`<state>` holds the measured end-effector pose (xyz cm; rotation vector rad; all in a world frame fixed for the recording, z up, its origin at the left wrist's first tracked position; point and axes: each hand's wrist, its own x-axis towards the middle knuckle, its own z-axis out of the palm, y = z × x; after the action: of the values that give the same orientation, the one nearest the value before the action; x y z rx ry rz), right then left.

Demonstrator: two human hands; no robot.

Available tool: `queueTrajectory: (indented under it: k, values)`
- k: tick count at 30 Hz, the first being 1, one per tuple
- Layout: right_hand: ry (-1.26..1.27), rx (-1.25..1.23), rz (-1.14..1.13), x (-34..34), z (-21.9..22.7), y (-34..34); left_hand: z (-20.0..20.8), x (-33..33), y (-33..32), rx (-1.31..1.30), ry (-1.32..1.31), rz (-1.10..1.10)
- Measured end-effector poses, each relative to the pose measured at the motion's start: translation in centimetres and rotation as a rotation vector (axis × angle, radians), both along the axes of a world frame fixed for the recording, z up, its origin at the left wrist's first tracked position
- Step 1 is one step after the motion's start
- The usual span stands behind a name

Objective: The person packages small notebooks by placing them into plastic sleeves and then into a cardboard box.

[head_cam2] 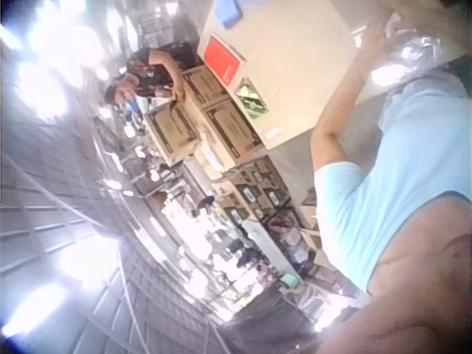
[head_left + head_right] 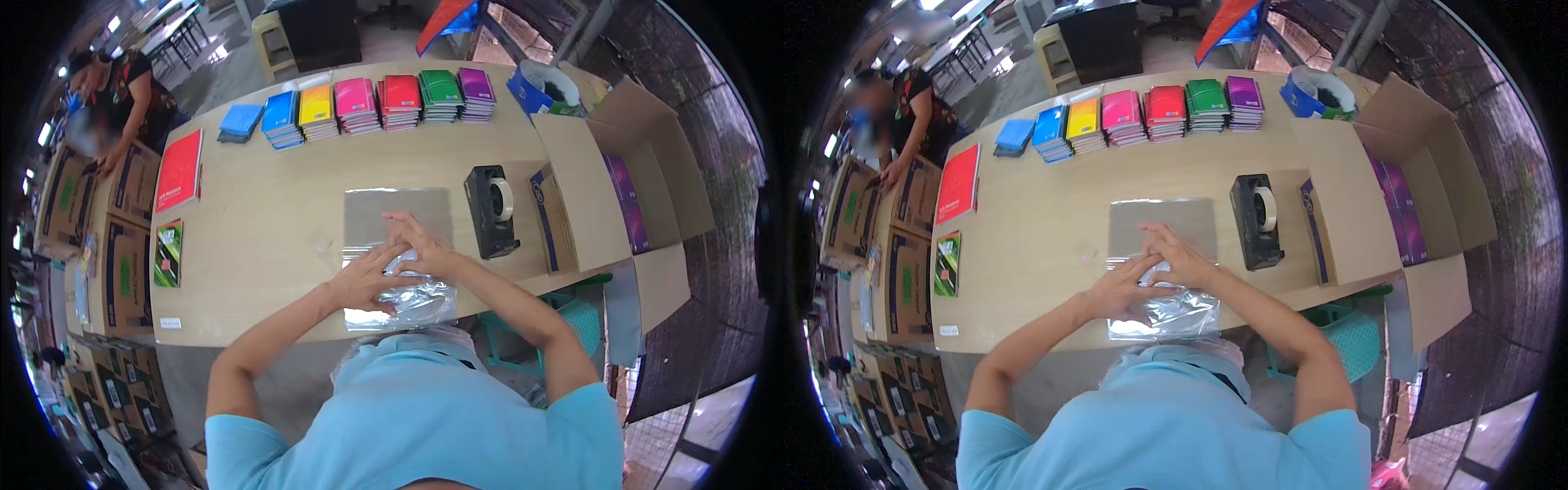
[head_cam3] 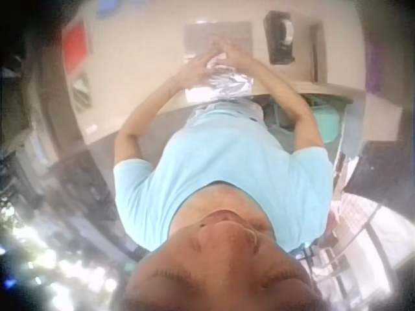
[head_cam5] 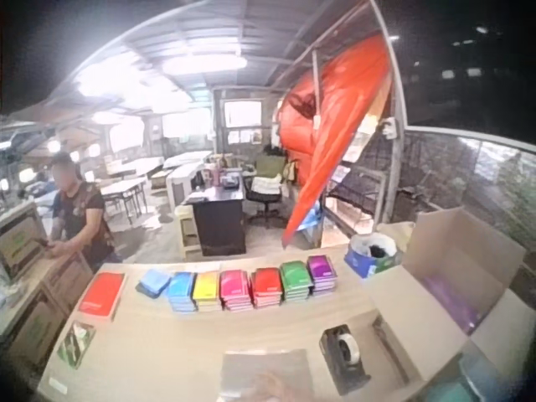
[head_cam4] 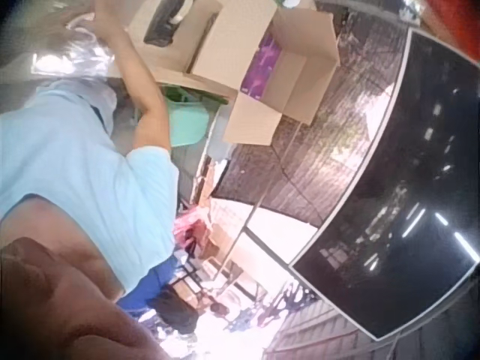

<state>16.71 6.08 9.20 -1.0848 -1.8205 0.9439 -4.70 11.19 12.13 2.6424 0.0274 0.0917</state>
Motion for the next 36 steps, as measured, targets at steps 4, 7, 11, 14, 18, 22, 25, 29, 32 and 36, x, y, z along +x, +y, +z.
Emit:
queueTrajectory:
  k: [4, 7, 11, 14, 18, 22, 25, 29, 32, 36]
  values:
    - [0.032, -0.022, -0.128, -0.4, -0.3, -0.1, -0.4, 0.4, -1.2, -0.007, -0.138, 0.13]
    - [0.059, -0.154, -0.049, 0.4, 0.5, 0.3, 0.0, 0.4, -3.5, 0.163, -0.043, 0.289]
    - [-0.007, -0.17, -0.079, 1.1, 0.8, 0.6, -3.0, -2.4, -5.6, -0.041, -0.383, 0.538]
    - [0.004, -0.205, -0.072, 0.4, 0.3, 0.0, -2.0, -1.1, -4.4, 0.107, -0.268, 0.525]
    - [-0.029, -0.212, -0.137, 0.2, 0.3, 0.0, -2.7, -1.6, -3.0, 0.275, -0.194, 0.365]
    - [0.06, -0.273, -0.214, 0.6, -2.6, 0.7, -2.2, -1.4, -2.1, 0.381, -0.086, 0.203]
    - [0.019, -0.368, -0.288, 0.2, -3.8, 1.1, -1.4, -1.0, -1.8, 0.389, -0.029, 0.191]
    - [0.187, 0.037, -0.603, 1.6, -3.1, -1.4, -1.9, -1.8, -1.9, 0.312, 0.014, 0.235]
    - [0.127, 0.111, -1.209, 9.9, -2.5, -6.1, -1.9, -1.3, -2.5, 0.301, -0.023, 0.27]
    - [-0.116, -0.403, -1.188, 18.1, -1.8, -10.2, -2.0, -0.9, -2.7, 0.315, -0.033, 0.26]
